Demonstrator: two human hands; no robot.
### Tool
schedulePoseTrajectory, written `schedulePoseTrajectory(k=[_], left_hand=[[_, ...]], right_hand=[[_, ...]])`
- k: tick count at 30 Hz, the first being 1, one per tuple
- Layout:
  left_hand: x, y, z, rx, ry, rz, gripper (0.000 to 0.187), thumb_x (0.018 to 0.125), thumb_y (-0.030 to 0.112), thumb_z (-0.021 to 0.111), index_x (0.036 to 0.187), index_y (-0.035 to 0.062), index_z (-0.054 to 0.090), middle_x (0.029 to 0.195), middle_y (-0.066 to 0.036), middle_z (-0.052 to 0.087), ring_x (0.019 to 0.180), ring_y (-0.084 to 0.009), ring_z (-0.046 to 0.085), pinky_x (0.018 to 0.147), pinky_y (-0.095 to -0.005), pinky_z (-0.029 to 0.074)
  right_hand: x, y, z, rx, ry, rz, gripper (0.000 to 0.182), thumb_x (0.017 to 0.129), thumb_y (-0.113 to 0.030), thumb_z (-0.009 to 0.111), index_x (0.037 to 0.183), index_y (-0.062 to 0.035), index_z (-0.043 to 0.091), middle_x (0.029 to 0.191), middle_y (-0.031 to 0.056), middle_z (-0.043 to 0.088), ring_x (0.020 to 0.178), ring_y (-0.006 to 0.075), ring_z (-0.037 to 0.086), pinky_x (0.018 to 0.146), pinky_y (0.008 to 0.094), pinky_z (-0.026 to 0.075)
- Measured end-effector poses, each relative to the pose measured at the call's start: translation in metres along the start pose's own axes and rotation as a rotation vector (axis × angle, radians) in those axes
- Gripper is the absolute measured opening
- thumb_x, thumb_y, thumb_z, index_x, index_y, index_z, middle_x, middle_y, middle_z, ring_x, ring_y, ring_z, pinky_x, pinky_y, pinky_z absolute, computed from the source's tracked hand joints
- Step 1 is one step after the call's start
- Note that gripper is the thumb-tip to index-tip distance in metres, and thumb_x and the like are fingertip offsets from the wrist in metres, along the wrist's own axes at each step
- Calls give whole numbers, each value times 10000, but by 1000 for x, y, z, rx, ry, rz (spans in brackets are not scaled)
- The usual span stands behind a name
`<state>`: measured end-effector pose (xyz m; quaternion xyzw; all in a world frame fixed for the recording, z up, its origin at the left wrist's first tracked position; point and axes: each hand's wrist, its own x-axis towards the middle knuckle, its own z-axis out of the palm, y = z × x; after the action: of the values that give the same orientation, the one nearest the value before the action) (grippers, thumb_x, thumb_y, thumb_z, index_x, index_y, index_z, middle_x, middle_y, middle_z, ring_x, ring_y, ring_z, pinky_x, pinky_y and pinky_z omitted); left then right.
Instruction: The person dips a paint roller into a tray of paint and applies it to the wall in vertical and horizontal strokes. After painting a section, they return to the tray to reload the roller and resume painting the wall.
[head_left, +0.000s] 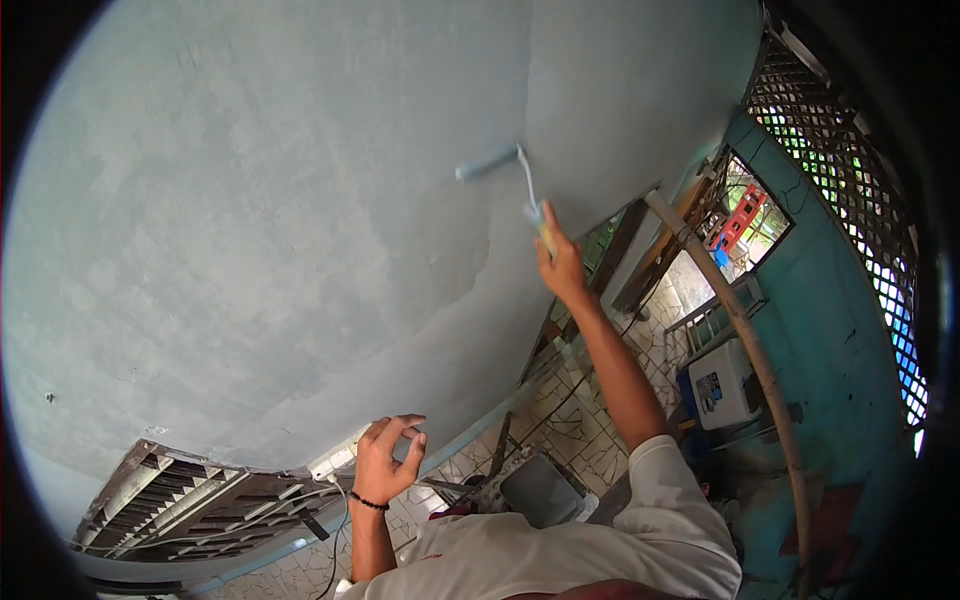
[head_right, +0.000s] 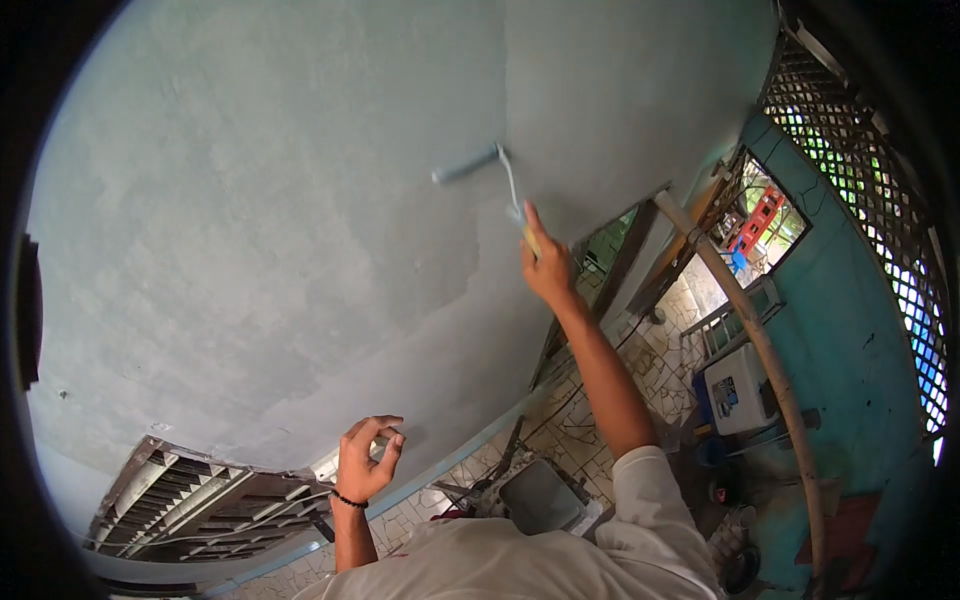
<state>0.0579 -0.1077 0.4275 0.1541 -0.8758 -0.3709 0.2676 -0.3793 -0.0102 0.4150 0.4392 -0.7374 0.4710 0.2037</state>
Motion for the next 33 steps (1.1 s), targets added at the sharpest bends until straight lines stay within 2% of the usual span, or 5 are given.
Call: schedulePoseTrajectory(k=[7, 15, 23, 28, 33], left_hand=[[7, -2, -3, 2, -20, 6, 215, 864, 79, 727, 1071, 23, 734, 799, -119, 729, 770, -300, 705, 786, -388, 546], [9, 3, -2, -14, -20, 8, 218, 875, 116, 730, 1080, 43, 741, 801, -104, 743, 796, -340, 695, 786, -432, 545], [2, -3, -11, 24, -17, -36, 208, 876, 92, 735, 1076, 35, 734, 789, -113, 736, 786, -346, 696, 784, -419, 545], [3, 0, -11, 11, -30, -2, 212, 875, 86, 735, 1080, 34, 731, 789, -114, 734, 804, -353, 702, 798, -425, 546], [5, 4, -6, -3, -50, 21, 216, 877, 82, 731, 1089, 39, 730, 805, -111, 740, 824, -356, 704, 811, -431, 546]], right_hand=[[-100, 50, 29, 13, -63, 6, 720, 961, -12, 656, 1626, -134, 410, 1124, 310, 713, 958, 481, 726, 772, 419, 579], [47, -22, -25, 40, 134, -106, 738, 952, -24, 647, 1631, -160, 394, 1382, 286, 631, 1113, 496, 660, 891, 475, 585], [-22, 49, 9, 65, 10, 31, 763, 939, -23, 665, 1634, -186, 397, 1124, 289, 726, 955, 515, 691, 790, 501, 578], [-107, 68, 14, 15, -150, 132, 746, 960, 2, 651, 1637, -187, 399, 1011, 305, 709, 890, 461, 733, 703, 387, 540], [-52, 50, -12, 107, -114, 84, 791, 955, 3, 655, 1643, -281, 387, 1030, 306, 714, 950, 510, 686, 757, 443, 574]])
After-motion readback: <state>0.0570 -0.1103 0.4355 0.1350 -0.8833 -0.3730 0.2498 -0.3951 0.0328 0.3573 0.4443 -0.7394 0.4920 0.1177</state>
